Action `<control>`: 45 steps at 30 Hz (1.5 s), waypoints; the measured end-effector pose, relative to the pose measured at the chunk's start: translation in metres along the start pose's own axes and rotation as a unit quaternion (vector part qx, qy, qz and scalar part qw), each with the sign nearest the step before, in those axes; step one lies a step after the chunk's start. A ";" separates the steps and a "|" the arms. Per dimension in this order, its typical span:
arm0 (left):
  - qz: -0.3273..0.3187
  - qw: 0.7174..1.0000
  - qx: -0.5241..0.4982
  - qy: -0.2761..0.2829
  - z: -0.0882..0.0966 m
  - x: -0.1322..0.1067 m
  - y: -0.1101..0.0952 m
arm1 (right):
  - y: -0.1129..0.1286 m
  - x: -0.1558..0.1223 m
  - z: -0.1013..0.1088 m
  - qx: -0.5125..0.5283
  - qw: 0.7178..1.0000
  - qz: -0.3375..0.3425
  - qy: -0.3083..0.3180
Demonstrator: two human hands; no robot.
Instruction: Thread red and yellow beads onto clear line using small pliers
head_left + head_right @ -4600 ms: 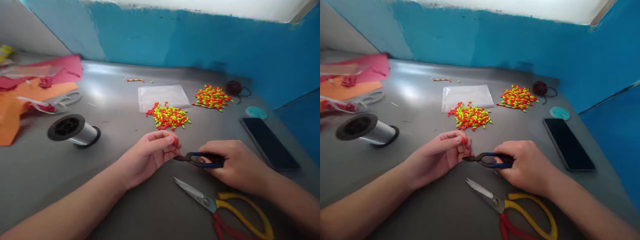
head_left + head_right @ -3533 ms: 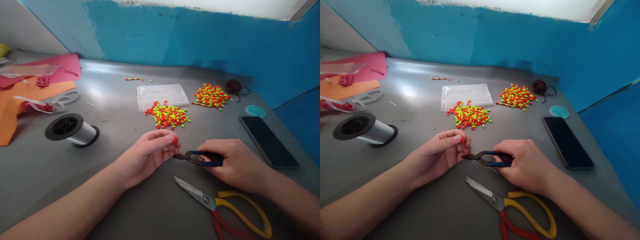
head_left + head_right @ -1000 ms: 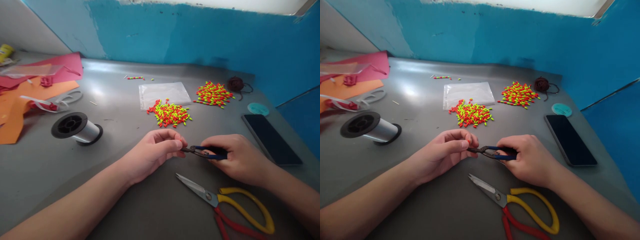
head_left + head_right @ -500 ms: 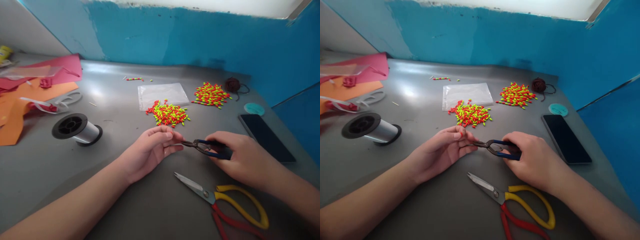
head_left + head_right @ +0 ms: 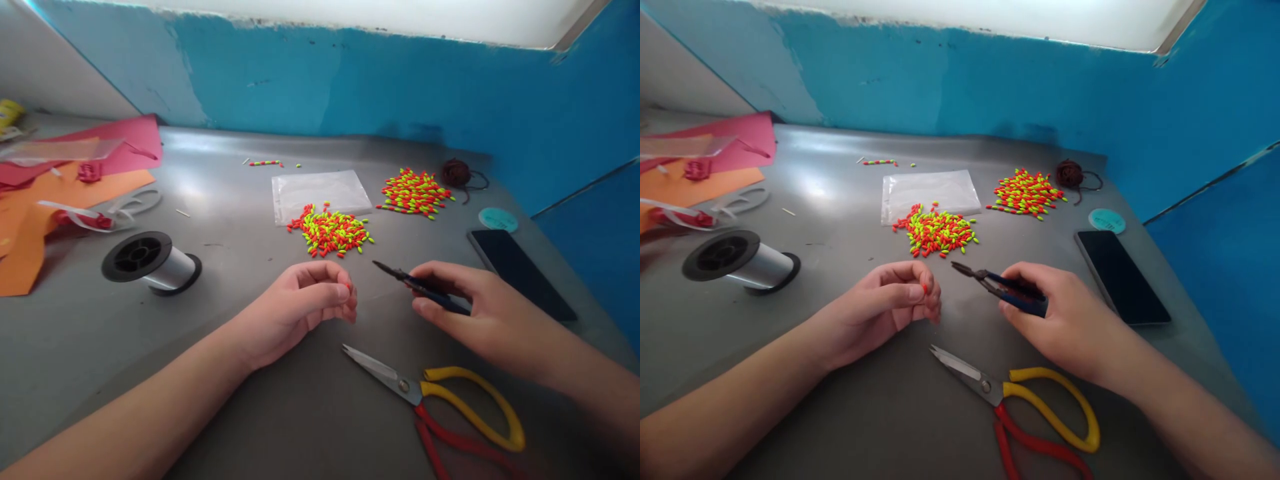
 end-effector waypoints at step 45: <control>0.057 0.998 0.003 -0.019 -0.011 -0.002 0.007 | 0.020 -0.007 -0.023 -0.065 0.990 -0.015 0.128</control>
Point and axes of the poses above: each hand's wrist, its own x-axis towards the middle knuckle, its own z-axis out of the back of the hand, y = z × x, the point moved 1 cm from there along x, towards the middle knuckle, and after that the axes turned 7 degrees about x, right-handed, at the moved point
